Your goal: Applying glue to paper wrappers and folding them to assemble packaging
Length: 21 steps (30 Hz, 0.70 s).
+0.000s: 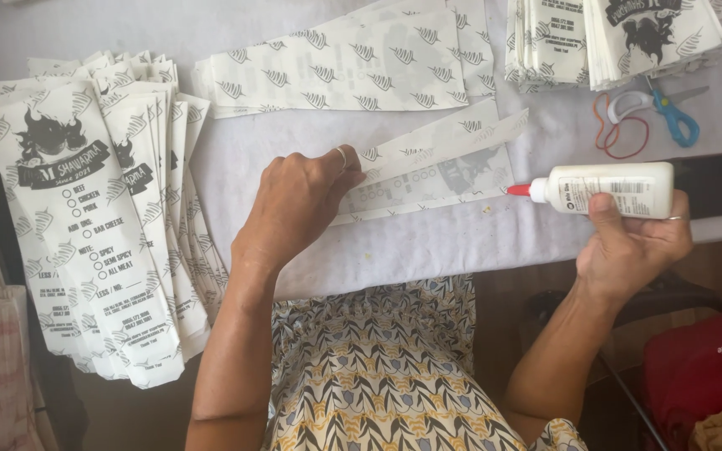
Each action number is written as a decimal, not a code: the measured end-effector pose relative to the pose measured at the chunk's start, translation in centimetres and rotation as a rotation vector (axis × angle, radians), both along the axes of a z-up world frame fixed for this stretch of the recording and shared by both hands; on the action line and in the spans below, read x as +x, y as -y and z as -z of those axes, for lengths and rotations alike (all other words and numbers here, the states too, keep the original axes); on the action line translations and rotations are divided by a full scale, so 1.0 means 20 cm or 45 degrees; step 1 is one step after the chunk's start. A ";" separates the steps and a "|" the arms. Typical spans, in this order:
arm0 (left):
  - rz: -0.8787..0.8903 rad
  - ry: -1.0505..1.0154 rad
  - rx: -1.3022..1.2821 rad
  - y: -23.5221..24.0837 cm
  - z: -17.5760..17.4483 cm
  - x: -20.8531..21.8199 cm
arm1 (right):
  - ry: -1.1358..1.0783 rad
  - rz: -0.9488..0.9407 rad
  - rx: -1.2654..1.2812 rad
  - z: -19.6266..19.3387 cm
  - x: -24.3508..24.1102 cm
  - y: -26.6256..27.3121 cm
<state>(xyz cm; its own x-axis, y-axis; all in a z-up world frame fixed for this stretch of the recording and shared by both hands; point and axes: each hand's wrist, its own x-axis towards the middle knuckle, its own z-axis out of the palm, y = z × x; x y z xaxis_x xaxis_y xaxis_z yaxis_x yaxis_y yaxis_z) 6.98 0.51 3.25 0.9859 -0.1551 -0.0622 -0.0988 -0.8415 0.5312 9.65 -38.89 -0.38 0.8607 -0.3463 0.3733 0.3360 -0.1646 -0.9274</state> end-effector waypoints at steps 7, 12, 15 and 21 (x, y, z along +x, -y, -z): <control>-0.021 -0.101 -0.118 -0.03 -0.04 0.08 | -0.069 -0.085 0.050 0.05 -0.03 -0.21; -0.186 -0.288 -0.327 -0.03 -0.10 0.16 | -0.005 -0.305 0.085 0.15 -0.09 -0.49; -0.188 -0.324 -0.361 -0.04 -0.08 0.18 | -0.076 -0.427 0.141 0.09 -0.14 -0.71; -0.182 -0.332 -0.473 -0.07 -0.05 0.20 | -0.097 -0.654 0.173 0.08 -0.22 -0.98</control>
<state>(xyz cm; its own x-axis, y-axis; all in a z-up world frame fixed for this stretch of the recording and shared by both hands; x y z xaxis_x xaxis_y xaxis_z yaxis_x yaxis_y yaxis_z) 11.02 1.91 4.19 0.9579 -0.0776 -0.2766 0.1807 -0.5856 0.7902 5.30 -19.19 -1.96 0.9548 0.0856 0.2846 0.2729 0.1267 -0.9537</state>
